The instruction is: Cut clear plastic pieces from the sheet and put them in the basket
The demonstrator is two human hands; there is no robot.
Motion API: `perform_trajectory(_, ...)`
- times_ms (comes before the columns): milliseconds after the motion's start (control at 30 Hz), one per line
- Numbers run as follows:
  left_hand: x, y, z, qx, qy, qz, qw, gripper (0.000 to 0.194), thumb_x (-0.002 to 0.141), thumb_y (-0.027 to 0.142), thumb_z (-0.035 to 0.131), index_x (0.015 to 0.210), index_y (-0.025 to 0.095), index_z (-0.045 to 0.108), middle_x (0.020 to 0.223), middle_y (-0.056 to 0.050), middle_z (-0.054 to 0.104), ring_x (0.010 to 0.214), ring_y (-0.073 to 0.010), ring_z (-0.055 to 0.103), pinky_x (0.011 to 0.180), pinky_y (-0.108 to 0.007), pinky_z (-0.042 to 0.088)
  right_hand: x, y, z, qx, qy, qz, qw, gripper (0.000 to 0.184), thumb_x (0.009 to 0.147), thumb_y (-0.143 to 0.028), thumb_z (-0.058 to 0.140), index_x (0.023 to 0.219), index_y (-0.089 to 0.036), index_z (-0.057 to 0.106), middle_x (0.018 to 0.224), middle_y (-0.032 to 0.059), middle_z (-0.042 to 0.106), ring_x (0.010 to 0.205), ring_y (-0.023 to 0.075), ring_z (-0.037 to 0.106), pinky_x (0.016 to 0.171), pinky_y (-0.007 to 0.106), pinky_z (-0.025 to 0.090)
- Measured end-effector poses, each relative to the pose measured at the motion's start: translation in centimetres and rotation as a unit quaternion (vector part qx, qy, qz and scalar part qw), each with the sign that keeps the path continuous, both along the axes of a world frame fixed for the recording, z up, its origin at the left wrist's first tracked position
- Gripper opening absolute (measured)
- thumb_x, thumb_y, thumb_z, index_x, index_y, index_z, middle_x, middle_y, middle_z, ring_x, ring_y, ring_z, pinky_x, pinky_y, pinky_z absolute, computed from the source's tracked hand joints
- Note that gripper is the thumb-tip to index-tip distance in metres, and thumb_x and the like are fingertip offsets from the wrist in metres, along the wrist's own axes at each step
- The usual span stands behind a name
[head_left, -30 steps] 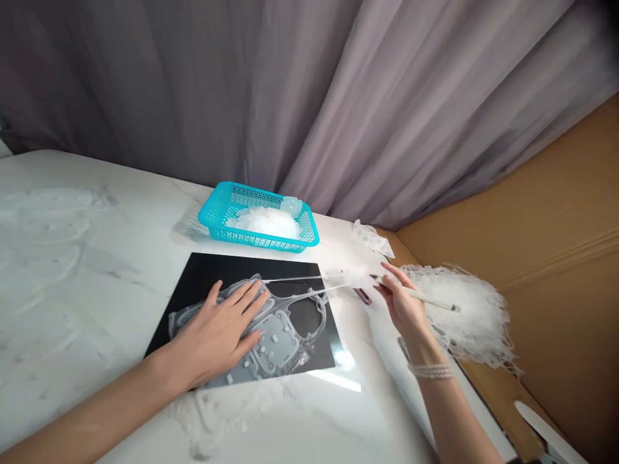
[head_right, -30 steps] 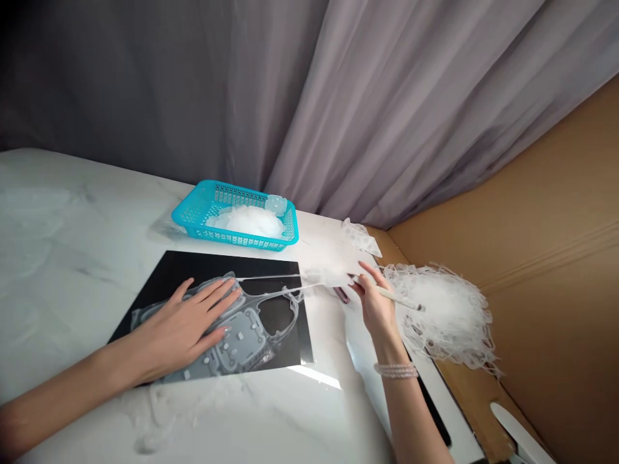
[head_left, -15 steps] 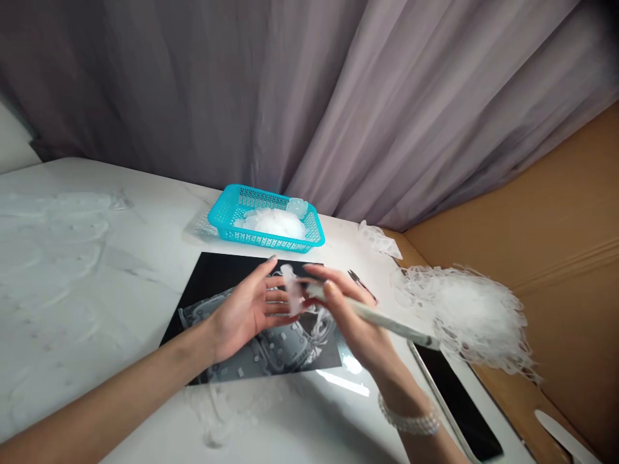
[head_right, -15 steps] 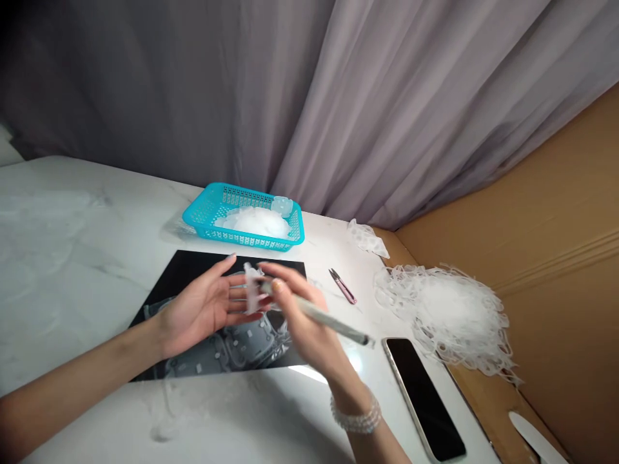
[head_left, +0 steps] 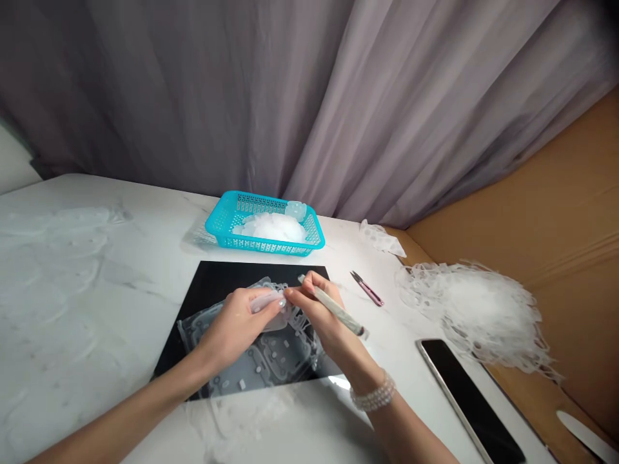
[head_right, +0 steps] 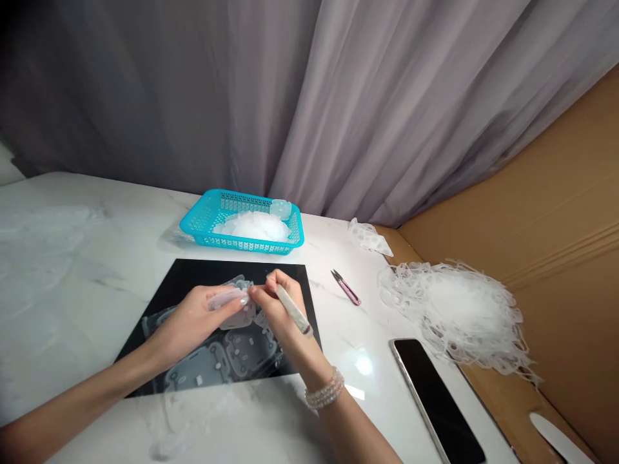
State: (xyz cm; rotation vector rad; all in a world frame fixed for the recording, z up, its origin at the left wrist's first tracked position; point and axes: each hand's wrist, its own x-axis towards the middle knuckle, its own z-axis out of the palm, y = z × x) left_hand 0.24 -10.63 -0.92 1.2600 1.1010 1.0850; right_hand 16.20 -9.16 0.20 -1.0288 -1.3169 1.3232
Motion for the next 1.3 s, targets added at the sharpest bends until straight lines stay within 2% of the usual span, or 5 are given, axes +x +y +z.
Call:
perform_trajectory(167, 0.0, -0.2, 0.5, 0.022, 0.020, 0.083, 0.996, 0.019, 0.081, 0.035, 0.073, 0.085, 0.017, 0.079, 0.082, -0.004, 0.075, 0.083, -0.0230, 0.069, 0.069, -0.024, 0.052, 0.0, 0.1, -1.2, 0.044, 0.004, -0.055, 0.998, 0.041, 0.081, -0.033, 0.068, 0.065, -0.023, 0.031, 0.061, -0.0060, 0.044, 0.064, 0.0130, 0.054, 0.067, 0.026, 0.043)
perform_trajectory(400, -2.5, 2.9, 0.6, -0.042, -0.259, 0.242, 0.934, 0.010, 0.082, 0.016, 0.071, 0.091, 0.013, 0.074, 0.095, -0.006, 0.076, 0.089, -0.0168, 0.072, 0.083, -0.025, 0.058, 5.0, 3.4, -3.9, 0.083, -0.180, -0.145, 0.969, 0.034, 0.074, -0.027, 0.064, 0.059, -0.024, 0.034, 0.057, -0.0044, 0.046, 0.066, 0.0182, 0.060, 0.061, 0.026, 0.039)
perform_trajectory(633, -1.7, 1.8, 2.1, -0.127, -0.301, 0.135, 0.936, 0.010, 0.089, 0.016, 0.065, 0.093, 0.013, 0.073, 0.099, -0.009, 0.075, 0.089, -0.0173, 0.072, 0.082, -0.029, 0.061, 4.4, 1.8, -0.9, 0.112, -0.212, -0.190, 0.952, 0.036, 0.078, -0.031, 0.067, 0.063, -0.024, 0.035, 0.065, -0.0015, 0.059, 0.068, 0.0168, 0.055, 0.066, 0.029, 0.037)
perform_trajectory(867, -0.2, -0.5, 3.5, -0.161, -0.307, 0.029, 0.938, 0.022, 0.094, 0.027, 0.059, 0.101, 0.011, 0.073, 0.103, -0.011, 0.073, 0.095, -0.0217, 0.070, 0.085, -0.033, 0.060, 0.8, -2.2, 1.6, -0.021, 0.089, 0.047, 0.995, 0.043, 0.080, -0.032, 0.074, 0.070, -0.024, 0.033, 0.081, 0.0021, 0.071, 0.080, 0.0183, 0.064, 0.077, 0.032, 0.047)
perform_trajectory(1300, -0.4, -1.0, 2.6, -0.195, -0.209, 0.024, 0.958, 0.072, 0.095, 0.059, 0.021, 0.154, 0.018, 0.029, 0.155, -0.014, 0.044, 0.139, -0.0300, 0.047, 0.107, -0.045, 0.052, 1.4, -2.5, 1.2, 0.085, -0.031, -0.093, 0.992, 0.046, 0.082, -0.033, 0.073, 0.060, -0.023, 0.034, 0.076, 0.0034, 0.072, 0.075, 0.0184, 0.067, 0.067, 0.030, 0.048)
